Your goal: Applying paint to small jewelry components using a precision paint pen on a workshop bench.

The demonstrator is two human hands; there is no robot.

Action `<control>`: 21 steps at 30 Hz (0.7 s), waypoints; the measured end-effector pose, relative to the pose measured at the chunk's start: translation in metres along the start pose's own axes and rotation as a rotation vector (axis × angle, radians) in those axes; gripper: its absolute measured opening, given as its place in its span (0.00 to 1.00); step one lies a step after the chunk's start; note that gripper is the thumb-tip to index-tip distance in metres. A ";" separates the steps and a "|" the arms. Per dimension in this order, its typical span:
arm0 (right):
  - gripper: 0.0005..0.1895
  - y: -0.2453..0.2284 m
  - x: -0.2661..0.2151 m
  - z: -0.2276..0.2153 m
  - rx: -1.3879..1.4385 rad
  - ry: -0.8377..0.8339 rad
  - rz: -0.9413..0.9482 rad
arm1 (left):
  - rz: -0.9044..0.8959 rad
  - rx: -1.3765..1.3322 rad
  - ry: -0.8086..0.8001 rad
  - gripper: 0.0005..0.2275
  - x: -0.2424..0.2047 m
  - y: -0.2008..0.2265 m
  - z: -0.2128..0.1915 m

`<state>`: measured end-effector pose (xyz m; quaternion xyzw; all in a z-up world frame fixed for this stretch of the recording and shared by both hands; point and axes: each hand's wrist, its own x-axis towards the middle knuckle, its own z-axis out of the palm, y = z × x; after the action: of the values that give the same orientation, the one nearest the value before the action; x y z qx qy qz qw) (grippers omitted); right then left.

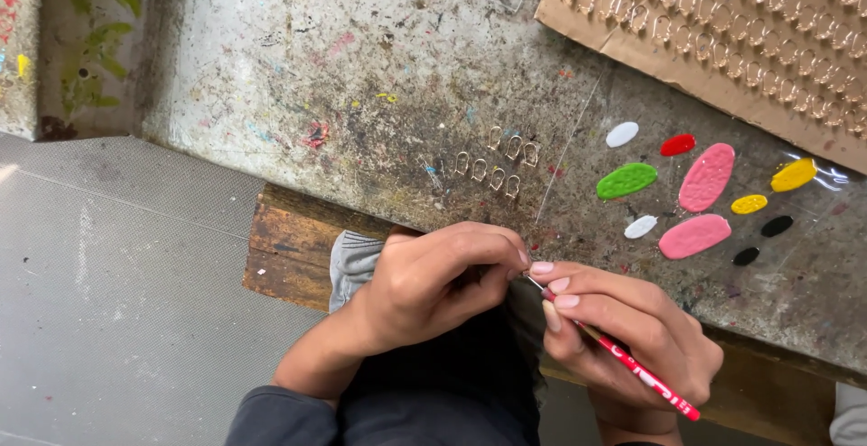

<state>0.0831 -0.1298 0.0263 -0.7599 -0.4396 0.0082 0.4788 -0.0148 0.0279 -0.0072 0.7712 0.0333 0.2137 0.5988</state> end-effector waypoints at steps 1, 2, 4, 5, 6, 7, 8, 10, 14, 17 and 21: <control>0.04 0.000 0.000 0.000 -0.006 0.003 -0.001 | -0.004 0.000 -0.007 0.03 0.000 0.000 0.000; 0.04 0.000 0.000 0.000 -0.006 0.002 -0.001 | -0.005 0.000 -0.007 0.03 0.000 0.000 0.000; 0.04 0.001 0.000 0.000 -0.004 0.007 -0.001 | 0.001 -0.001 -0.004 0.02 0.000 0.000 0.000; 0.04 0.001 -0.001 0.000 -0.004 0.006 0.000 | 0.001 -0.001 -0.004 0.02 0.000 0.000 0.000; 0.04 0.002 -0.001 0.001 -0.001 0.008 -0.010 | 0.001 -0.004 -0.007 0.02 0.001 0.000 0.000; 0.04 0.003 -0.002 0.001 0.003 0.009 -0.020 | 0.003 -0.006 -0.009 0.02 0.001 0.000 0.000; 0.04 0.003 -0.001 0.001 0.003 0.009 -0.020 | 0.002 -0.006 -0.009 0.02 0.001 0.000 -0.001; 0.04 0.002 -0.001 0.001 0.008 0.012 -0.012 | 0.001 0.001 -0.011 0.02 0.001 0.000 -0.001; 0.04 0.002 -0.001 0.001 -0.003 0.006 -0.014 | -0.003 0.003 -0.014 0.02 0.001 0.000 -0.001; 0.04 0.003 -0.001 0.001 -0.008 0.008 -0.019 | -0.002 0.004 -0.014 0.02 0.000 -0.001 -0.001; 0.05 0.003 -0.001 0.002 -0.005 0.014 -0.023 | -0.003 -0.002 -0.018 0.02 0.000 -0.001 -0.001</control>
<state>0.0840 -0.1296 0.0229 -0.7560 -0.4450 -0.0034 0.4800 -0.0147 0.0291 -0.0080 0.7724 0.0289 0.2061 0.6001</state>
